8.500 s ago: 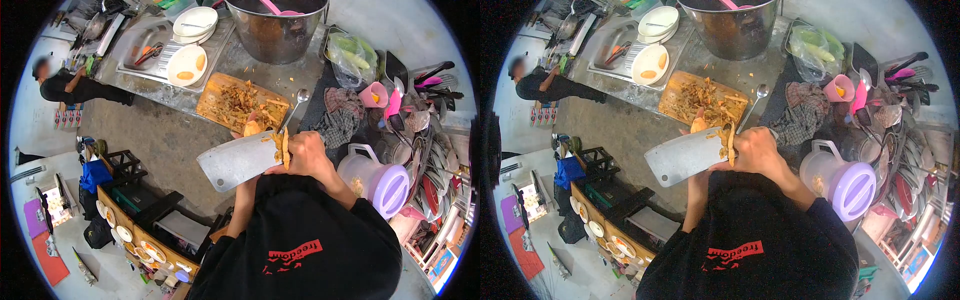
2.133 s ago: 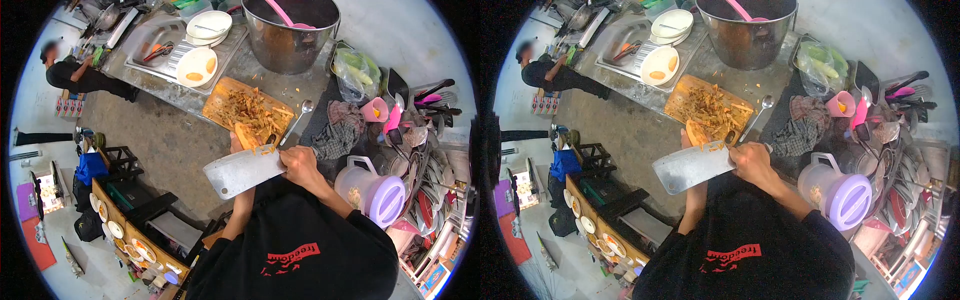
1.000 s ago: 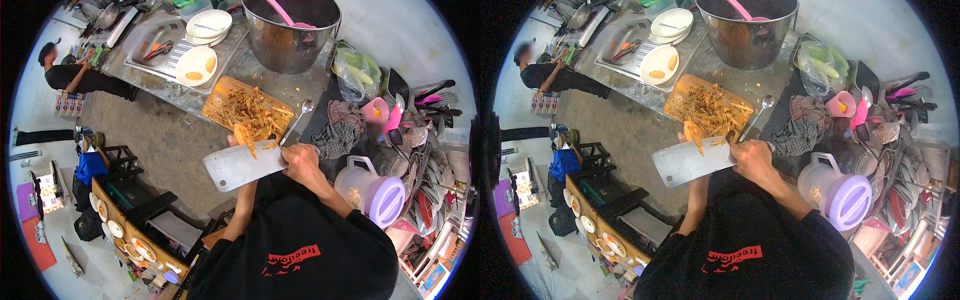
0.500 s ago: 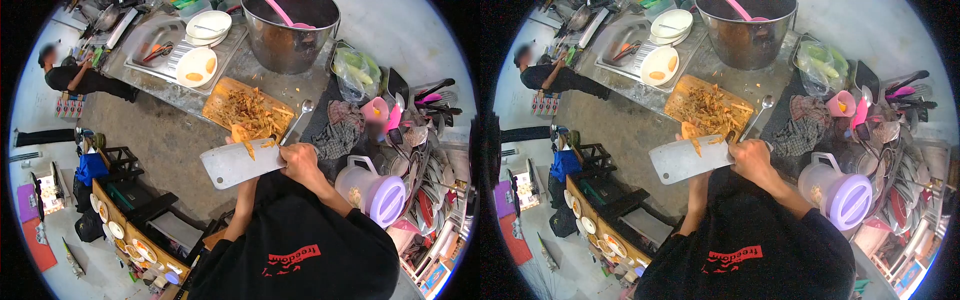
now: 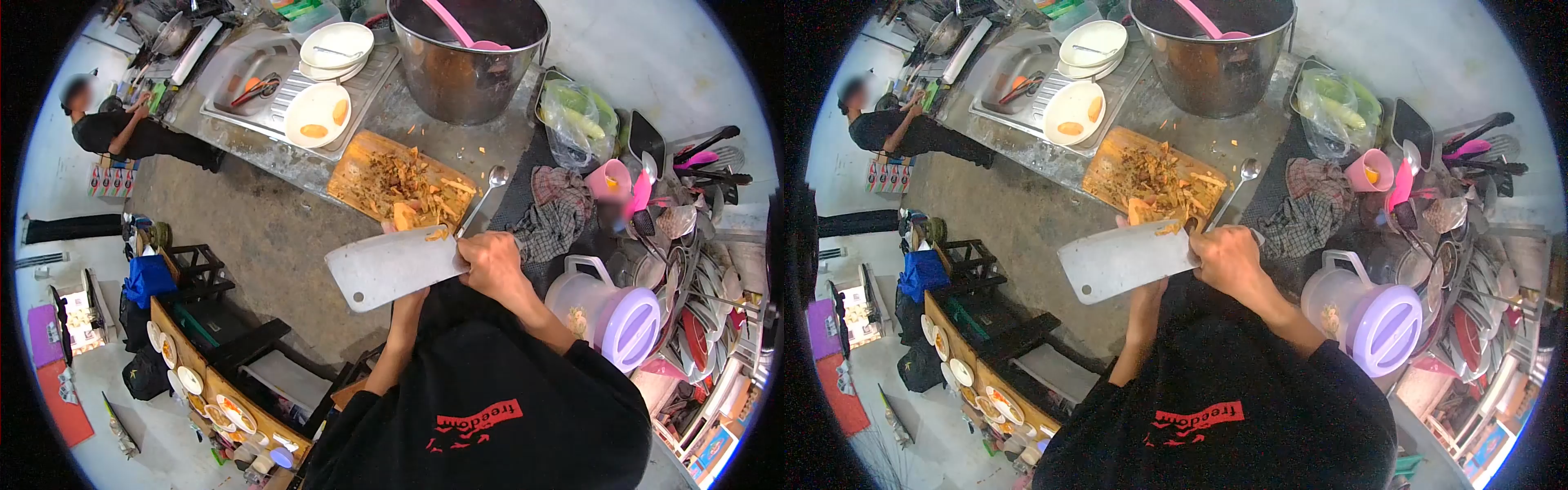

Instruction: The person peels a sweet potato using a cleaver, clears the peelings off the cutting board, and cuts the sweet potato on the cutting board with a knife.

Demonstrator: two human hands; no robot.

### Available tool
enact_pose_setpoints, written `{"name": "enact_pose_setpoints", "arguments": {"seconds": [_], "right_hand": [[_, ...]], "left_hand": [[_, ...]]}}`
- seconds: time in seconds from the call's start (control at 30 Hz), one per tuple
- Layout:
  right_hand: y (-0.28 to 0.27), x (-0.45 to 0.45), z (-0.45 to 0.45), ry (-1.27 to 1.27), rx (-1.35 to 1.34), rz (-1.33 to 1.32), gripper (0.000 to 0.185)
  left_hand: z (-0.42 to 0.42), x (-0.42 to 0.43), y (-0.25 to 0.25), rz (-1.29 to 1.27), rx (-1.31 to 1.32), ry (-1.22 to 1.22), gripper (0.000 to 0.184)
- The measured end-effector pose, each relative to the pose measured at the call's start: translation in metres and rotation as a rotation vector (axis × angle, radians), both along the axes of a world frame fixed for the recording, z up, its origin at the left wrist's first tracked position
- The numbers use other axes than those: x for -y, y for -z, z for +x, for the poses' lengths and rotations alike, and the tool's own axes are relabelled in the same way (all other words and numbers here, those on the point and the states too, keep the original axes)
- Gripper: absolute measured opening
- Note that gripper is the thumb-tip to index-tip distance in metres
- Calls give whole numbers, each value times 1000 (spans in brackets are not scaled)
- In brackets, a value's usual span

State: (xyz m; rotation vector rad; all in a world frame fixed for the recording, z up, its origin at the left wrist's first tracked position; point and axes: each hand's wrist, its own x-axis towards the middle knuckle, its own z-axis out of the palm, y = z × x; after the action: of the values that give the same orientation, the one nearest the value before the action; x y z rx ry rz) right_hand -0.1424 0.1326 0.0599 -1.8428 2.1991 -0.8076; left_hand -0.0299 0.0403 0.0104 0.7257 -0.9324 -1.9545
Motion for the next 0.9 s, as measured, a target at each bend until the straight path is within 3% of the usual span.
{"name": "enact_pose_setpoints", "arguments": {"seconds": [0.1, 0.2, 0.73, 0.8, 0.9], "right_hand": [[6, -4, 5, 4, 11, 21, 25], [2, -9, 3, -44, 29, -7, 25], [5, -14, 6, -36, 56, -35, 32], [9, -14, 8, -9, 56, -71, 34], [9, -13, 9, -6, 41, -30, 27]], "left_hand": [[9, 6, -12, 229, -183, 157, 52], [8, 8, -21, 394, -70, 48, 54], [9, 10, -14, 204, -52, 64, 53], [12, 7, -19, 223, 41, 80, 54], [20, 7, -10, 249, -19, 159, 54]]}}
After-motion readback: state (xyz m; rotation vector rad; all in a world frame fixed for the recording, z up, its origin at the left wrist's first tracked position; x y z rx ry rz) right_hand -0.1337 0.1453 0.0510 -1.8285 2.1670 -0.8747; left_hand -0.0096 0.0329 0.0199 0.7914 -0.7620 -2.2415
